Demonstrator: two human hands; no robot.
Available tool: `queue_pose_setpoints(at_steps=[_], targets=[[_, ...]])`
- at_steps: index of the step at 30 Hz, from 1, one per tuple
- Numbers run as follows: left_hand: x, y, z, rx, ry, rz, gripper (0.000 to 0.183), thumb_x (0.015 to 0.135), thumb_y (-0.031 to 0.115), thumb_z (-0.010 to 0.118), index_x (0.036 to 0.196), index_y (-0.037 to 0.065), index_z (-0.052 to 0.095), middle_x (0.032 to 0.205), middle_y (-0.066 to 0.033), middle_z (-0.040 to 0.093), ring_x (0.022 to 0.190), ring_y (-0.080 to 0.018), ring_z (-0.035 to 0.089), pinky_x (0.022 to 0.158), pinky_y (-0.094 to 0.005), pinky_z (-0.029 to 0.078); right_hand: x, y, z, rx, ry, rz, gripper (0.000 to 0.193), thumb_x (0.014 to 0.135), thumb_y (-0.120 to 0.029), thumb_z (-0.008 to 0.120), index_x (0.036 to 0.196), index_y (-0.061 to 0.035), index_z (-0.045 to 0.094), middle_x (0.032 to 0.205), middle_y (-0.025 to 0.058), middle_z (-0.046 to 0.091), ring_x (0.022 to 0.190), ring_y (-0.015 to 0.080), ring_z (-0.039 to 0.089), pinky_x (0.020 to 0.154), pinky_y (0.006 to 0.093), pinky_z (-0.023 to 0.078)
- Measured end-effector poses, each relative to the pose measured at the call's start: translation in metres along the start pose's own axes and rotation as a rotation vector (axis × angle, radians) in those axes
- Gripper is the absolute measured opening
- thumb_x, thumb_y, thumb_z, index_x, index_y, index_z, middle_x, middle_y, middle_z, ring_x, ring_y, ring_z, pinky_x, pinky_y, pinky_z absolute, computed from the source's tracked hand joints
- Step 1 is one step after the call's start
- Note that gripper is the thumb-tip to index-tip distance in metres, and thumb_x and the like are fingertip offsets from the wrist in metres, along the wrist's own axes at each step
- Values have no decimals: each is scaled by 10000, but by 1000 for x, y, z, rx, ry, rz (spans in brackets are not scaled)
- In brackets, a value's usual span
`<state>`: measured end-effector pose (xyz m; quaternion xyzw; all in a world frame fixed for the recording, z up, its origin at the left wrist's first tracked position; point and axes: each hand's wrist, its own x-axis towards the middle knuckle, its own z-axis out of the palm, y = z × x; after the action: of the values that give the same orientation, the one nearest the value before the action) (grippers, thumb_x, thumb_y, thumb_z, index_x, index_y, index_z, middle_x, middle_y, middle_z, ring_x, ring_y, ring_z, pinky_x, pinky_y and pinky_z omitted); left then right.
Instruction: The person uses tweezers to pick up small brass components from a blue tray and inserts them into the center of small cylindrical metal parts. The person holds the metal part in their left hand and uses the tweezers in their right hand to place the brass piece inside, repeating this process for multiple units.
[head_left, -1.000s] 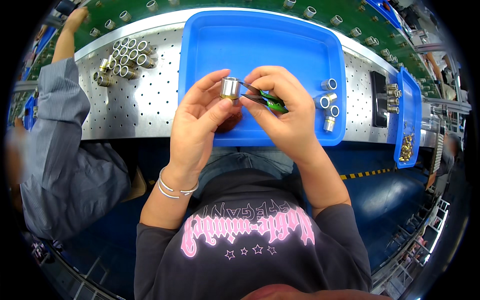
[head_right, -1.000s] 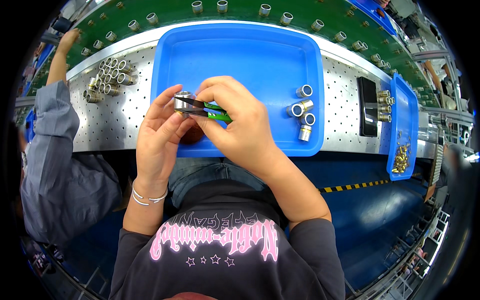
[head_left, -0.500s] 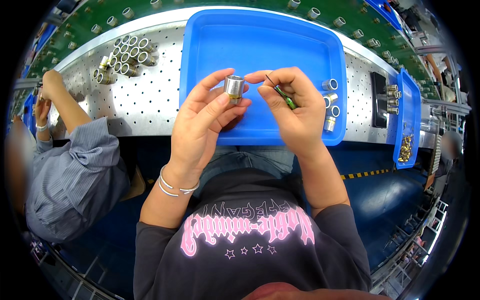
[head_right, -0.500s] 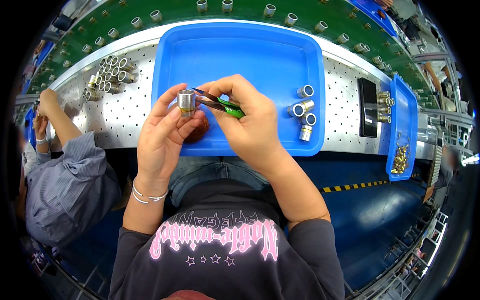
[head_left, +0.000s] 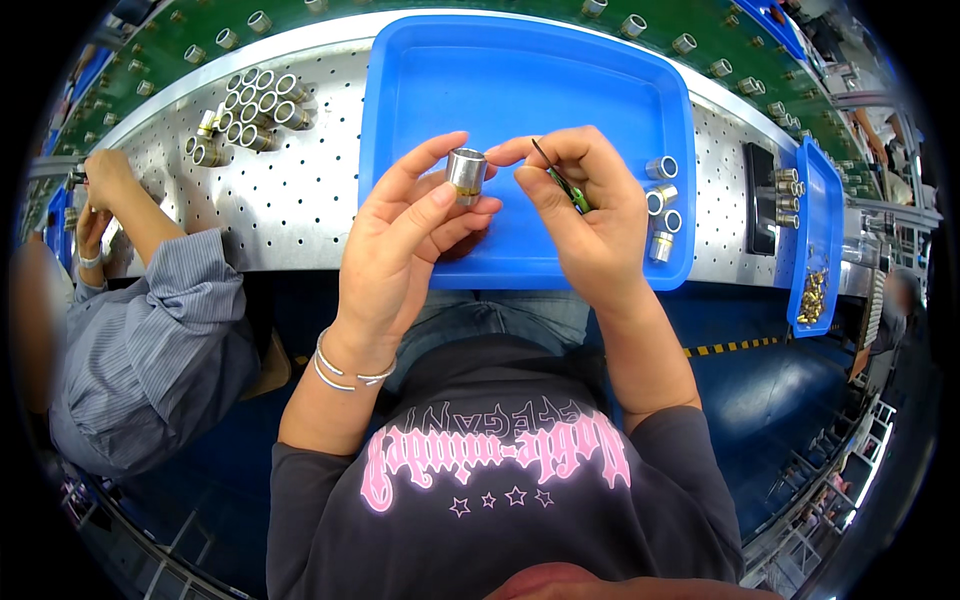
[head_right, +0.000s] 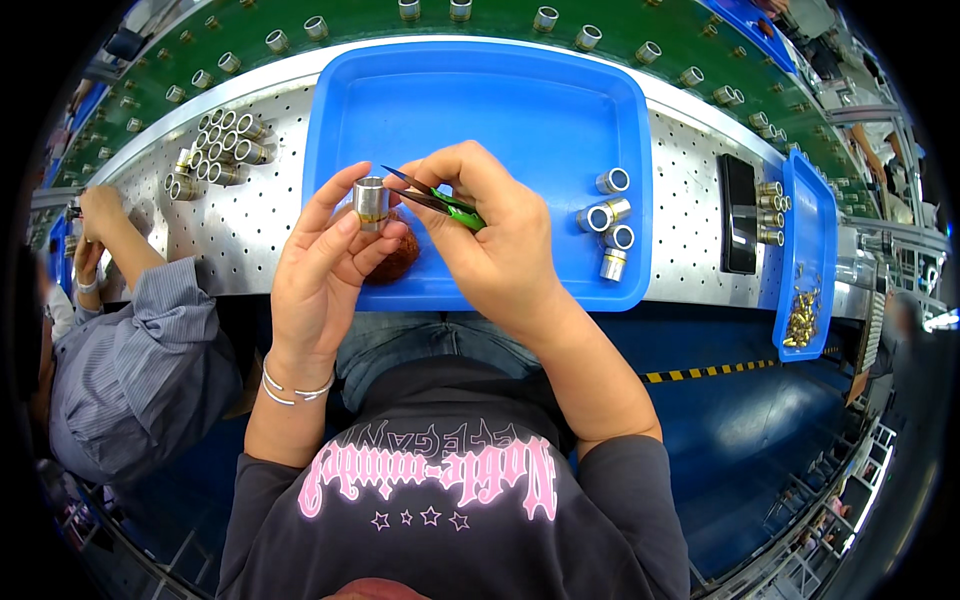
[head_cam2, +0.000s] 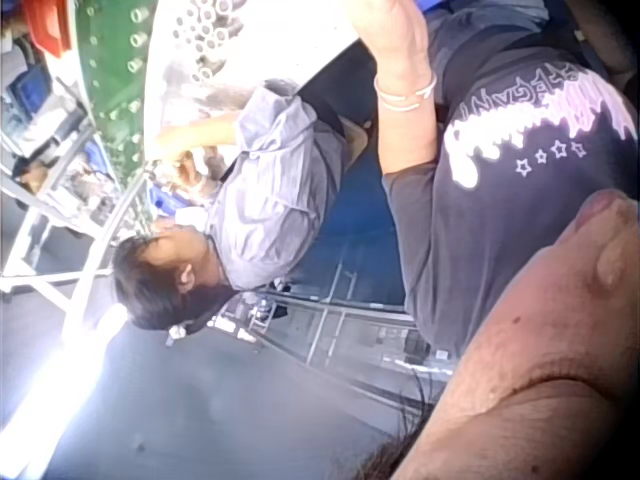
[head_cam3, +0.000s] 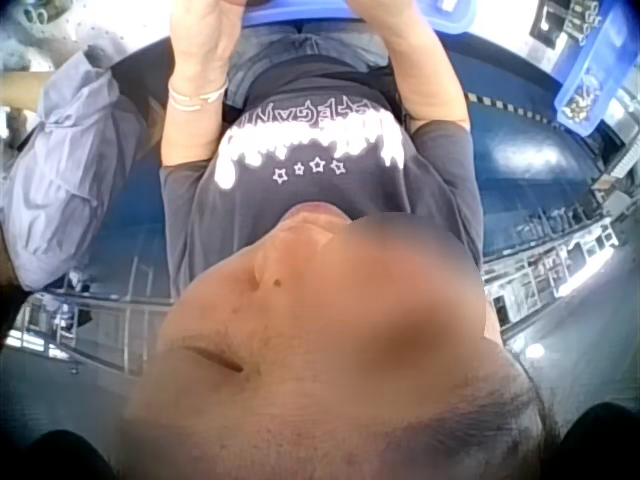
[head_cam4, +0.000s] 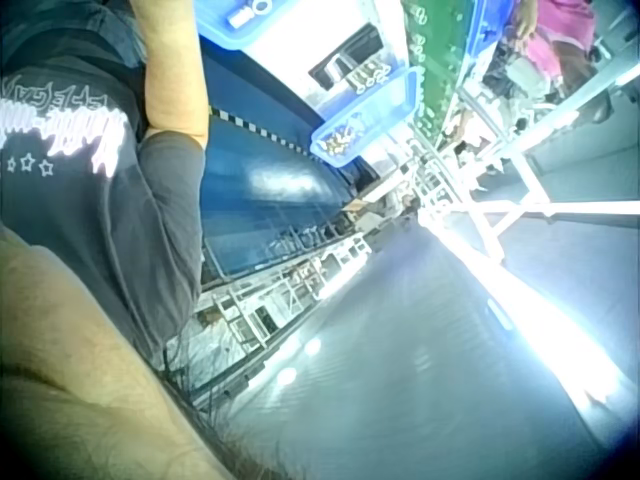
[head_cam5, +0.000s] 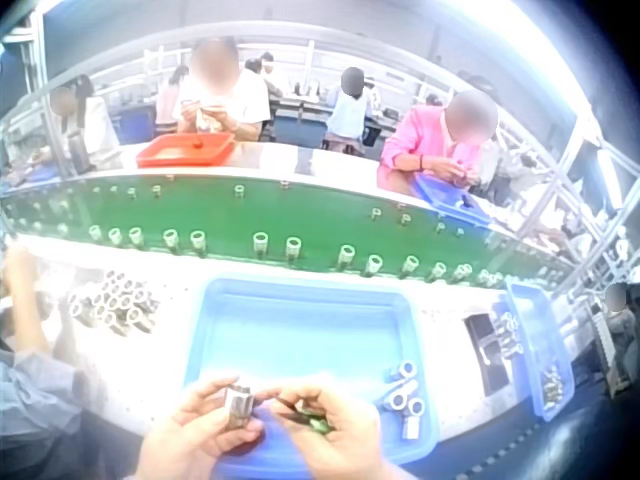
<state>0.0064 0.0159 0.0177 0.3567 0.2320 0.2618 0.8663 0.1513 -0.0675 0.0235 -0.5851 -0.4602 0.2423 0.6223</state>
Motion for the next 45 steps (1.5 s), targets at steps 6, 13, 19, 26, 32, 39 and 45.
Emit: queue_pose_setpoints(at_steps=[6,13,19,26,32,39,45], targets=[[2,-3,2,145,8,54,441,864,8,559,1290,4,443,1101,-140,593,902,-164,628,796,-255,502,0,-1,0,-124,-6,-88,219,717,92,559,912,-8,563,867,102,658,707,178,641,612,260,499],[3,-6,-1,273,-21,67,440,879,35,541,1305,-6,441,1066,-137,613,874,-141,634,757,-227,504,0,-1,0,-210,11,-166,260,680,108,537,903,-21,568,838,110,655,732,246,662,621,300,512],[2,-7,-1,313,-52,107,421,885,34,522,1296,-21,447,1067,-156,611,879,-152,632,774,-233,505,-2,-7,-3,-184,13,-94,249,697,115,543,908,-16,566,823,103,648,724,217,661,613,279,503],[1,-4,3,244,-45,75,420,888,24,513,1296,-34,435,1082,-171,600,927,-179,624,812,-260,502,4,-2,-6,-190,-4,-84,155,859,9,575,1002,14,518,905,117,649,752,77,571,681,179,447],[3,-1,2,132,65,103,465,886,62,562,1312,-25,397,1120,-193,584,972,-192,609,857,-276,486,3,-9,-10,-300,23,-151,248,757,-126,705,975,-36,627,816,84,642,694,184,617,652,273,476],[2,-3,3,130,30,147,481,878,68,582,1311,-19,393,1142,-200,576,1022,-193,582,896,-291,463,0,-3,-4,-439,-69,-137,182,746,-163,705,892,-60,667,741,77,652,634,219,616,564,297,451],[1,-4,2,125,17,147,490,873,63,589,1317,-11,396,1152,-192,575,1033,-192,571,918,-297,447,-1,-1,-3,-426,-62,-118,165,757,-166,697,877,-56,672,724,84,649,614,224,613,549,292,455]])
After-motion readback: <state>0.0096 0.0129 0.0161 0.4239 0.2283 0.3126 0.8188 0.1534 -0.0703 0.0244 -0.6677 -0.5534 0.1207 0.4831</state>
